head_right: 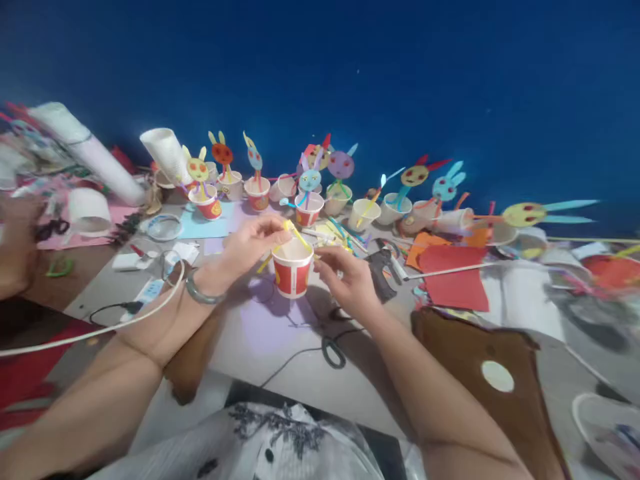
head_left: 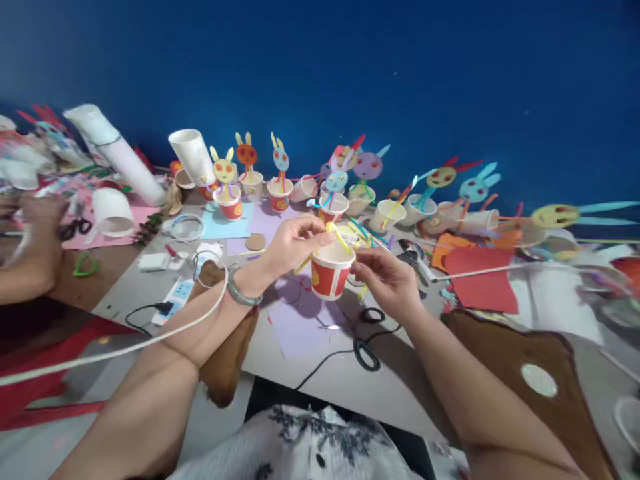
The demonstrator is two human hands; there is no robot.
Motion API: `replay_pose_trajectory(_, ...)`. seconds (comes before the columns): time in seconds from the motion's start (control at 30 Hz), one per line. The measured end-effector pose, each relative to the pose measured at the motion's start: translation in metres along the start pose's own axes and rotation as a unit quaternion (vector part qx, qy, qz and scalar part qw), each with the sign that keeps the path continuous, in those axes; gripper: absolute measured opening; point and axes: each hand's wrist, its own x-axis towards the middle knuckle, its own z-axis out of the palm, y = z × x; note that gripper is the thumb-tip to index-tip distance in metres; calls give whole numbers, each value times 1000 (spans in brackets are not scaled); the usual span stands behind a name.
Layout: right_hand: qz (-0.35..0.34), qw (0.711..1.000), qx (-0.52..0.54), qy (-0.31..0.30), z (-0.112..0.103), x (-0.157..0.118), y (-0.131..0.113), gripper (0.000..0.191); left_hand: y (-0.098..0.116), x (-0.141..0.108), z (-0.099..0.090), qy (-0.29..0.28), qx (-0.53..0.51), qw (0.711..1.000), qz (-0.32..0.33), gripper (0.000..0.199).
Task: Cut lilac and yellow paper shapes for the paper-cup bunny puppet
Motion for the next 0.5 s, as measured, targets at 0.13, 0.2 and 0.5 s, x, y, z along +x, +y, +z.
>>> replay_pose_trajectory(0.13, -6, 1000, 19, -6, -1, 0, -2, 23, 2, -1, 2, -11, -30, 999, 1, 28)
replay_pose_trajectory(0.2, -12, 1000, 22, -7, -1, 0, -3, 25, 5, -2, 2, -26, -38, 999, -7, 26)
replay_pose_trajectory(0.5, -27, 999, -11, -15, -13, 9, -11, 32, 5, -2, -1, -57, 78, 993, 72, 29)
